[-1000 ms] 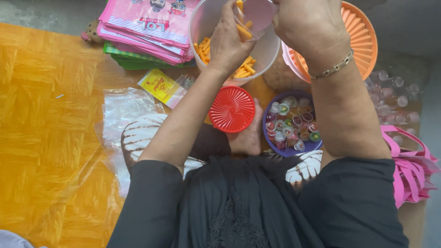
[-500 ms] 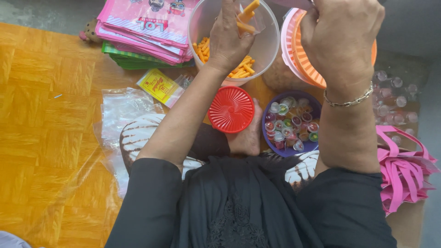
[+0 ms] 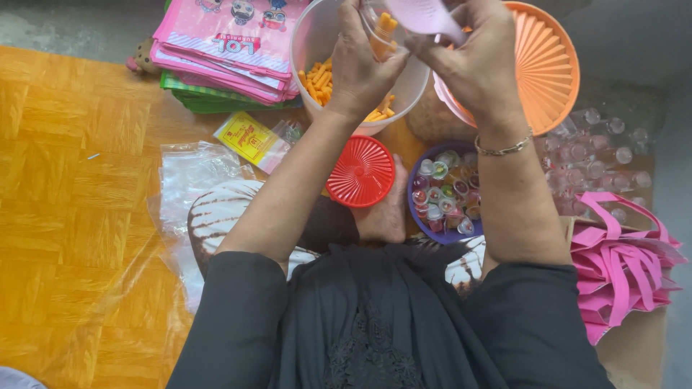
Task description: Scooping orange snack sticks from a large container into small plastic bags and sealing them.
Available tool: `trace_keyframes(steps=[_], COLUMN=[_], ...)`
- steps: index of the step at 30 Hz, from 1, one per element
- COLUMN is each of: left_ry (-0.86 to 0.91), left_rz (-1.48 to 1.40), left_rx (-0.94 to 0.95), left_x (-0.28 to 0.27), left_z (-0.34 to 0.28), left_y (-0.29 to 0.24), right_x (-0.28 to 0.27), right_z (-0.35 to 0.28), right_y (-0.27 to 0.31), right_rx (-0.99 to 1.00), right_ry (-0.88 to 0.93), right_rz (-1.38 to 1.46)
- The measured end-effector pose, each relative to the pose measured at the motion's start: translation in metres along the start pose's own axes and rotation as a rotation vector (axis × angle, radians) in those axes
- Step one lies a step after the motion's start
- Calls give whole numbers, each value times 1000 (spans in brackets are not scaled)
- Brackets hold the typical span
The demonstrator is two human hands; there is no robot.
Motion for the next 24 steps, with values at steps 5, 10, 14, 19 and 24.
trace_keyframes(steps=[5,10,14,19,24], left_ry=[-26,10,186,363,546], left_rz=[15,-104,-455,-636,-716], left_rx=[74,-46,-166,-320,-603], left_x=[-5,-14,-21,-29,-31], left_z=[3,5,4,-11,-32], left_y=[-12,-9,9,15,-7], right_x=[20,19,-5,-7,-2], right_z=[-1,7,12,10,2], right_y=[-16,-32,-23,-13,-27], right_rx=[-15,48,19,47,135], right_ry=[92,95,76,201,198], right_rz=[-309,-262,125,14,17])
Point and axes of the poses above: each hand's wrist, its own z-axis towards the middle knuckle, its own x-axis out of the palm, y = z × x, the point moved 5 cm from there along z, towards the middle knuckle, and after that the axes turned 8 degrees about -z, right-handed, at the moved point
